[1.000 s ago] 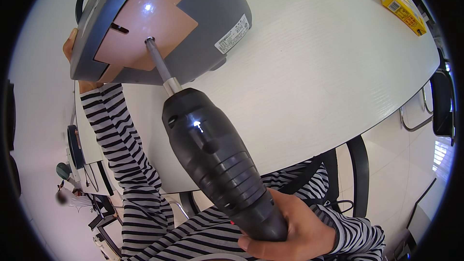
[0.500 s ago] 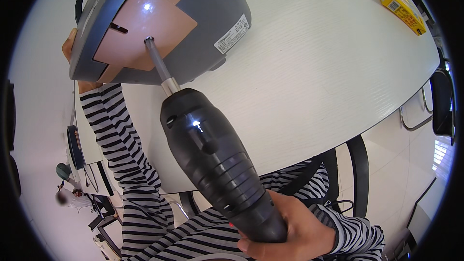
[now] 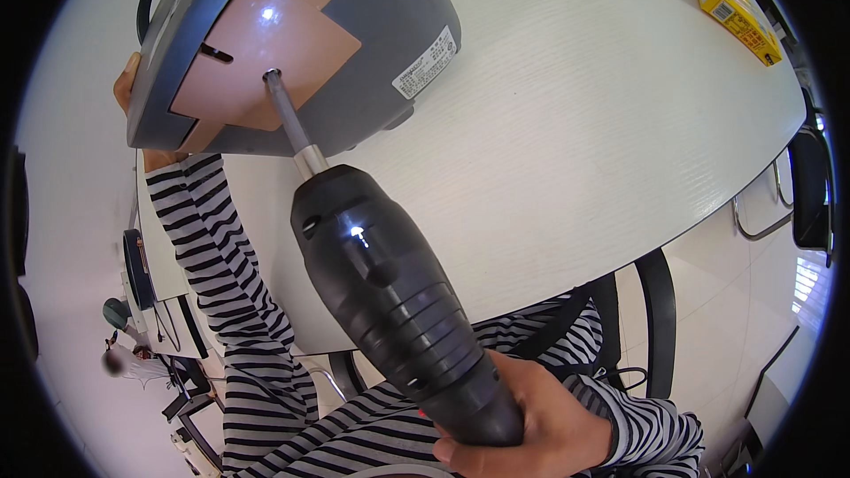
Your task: The person uses a corded electric screwdriver to fasten screws into the bottom of a gray and beige portable device. They hold the device steady with one hand while operating the tool with the other, repositioning the device as needed to access different screw holes.
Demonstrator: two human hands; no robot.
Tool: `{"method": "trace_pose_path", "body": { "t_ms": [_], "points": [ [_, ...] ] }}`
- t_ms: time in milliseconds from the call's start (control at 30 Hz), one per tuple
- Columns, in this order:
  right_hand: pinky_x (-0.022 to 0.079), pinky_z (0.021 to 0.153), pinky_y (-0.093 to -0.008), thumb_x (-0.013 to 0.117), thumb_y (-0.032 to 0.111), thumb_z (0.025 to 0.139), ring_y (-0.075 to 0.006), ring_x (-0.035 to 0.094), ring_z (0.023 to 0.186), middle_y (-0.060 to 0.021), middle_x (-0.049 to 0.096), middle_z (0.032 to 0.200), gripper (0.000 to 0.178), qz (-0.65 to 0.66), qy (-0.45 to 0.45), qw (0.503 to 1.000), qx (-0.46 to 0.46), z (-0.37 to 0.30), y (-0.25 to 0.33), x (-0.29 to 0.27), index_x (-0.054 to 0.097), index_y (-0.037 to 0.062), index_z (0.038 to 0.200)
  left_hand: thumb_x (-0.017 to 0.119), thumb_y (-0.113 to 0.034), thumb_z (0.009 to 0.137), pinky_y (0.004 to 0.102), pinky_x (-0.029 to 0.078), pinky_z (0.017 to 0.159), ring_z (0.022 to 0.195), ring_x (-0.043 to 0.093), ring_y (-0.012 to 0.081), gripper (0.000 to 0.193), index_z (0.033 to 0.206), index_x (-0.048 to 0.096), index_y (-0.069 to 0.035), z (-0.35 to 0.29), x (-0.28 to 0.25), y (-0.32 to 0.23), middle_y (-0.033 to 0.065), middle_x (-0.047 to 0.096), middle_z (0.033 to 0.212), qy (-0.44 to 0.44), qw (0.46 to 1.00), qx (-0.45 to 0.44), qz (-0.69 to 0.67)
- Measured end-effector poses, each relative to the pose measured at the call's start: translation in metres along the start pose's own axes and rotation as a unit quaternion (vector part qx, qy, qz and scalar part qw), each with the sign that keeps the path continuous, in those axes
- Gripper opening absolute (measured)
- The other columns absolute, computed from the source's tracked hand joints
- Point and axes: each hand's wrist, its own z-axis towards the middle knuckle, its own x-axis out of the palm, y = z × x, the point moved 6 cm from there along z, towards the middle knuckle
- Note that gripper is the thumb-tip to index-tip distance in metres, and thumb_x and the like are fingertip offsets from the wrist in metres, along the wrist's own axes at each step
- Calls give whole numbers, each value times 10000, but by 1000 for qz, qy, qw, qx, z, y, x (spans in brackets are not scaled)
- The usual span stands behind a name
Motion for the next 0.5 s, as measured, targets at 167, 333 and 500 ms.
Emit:
{"method": "trace_pose_path", "body": {
  "t_ms": [167,333,500],
  "points": [
    [454,480,-237,629,-40,635,-135,536,475,-87,554,637,392,1,5,1000,-4,-2,-1,-1,433,0,973,435,-370,841,290,407,819,1014,431,180,333,1123,397,-197,0,1,-2,77,397,1112,30,997,47,47],
    [454,478,-235,634,-41,631,-135,538,476,-87,557,633,389,-10,10,1000,-1,-1,-2,-1,443,-3,967,428,-356,850,294,407,827,1031,419,184,326,1139,378,-212,-6,9,-9,74,378,1133,73,975,126,169],
    [453,477,-233,635,-43,629,-136,540,475,-87,561,633,372,8,-12,1000,1,-3,-1,-1,455,-8,953,425,-339,857,296,403,835,1043,411,184,320,1148,368,-217,-6,12,-7,74,370,1145,69,977,100,172]
  ]
}}
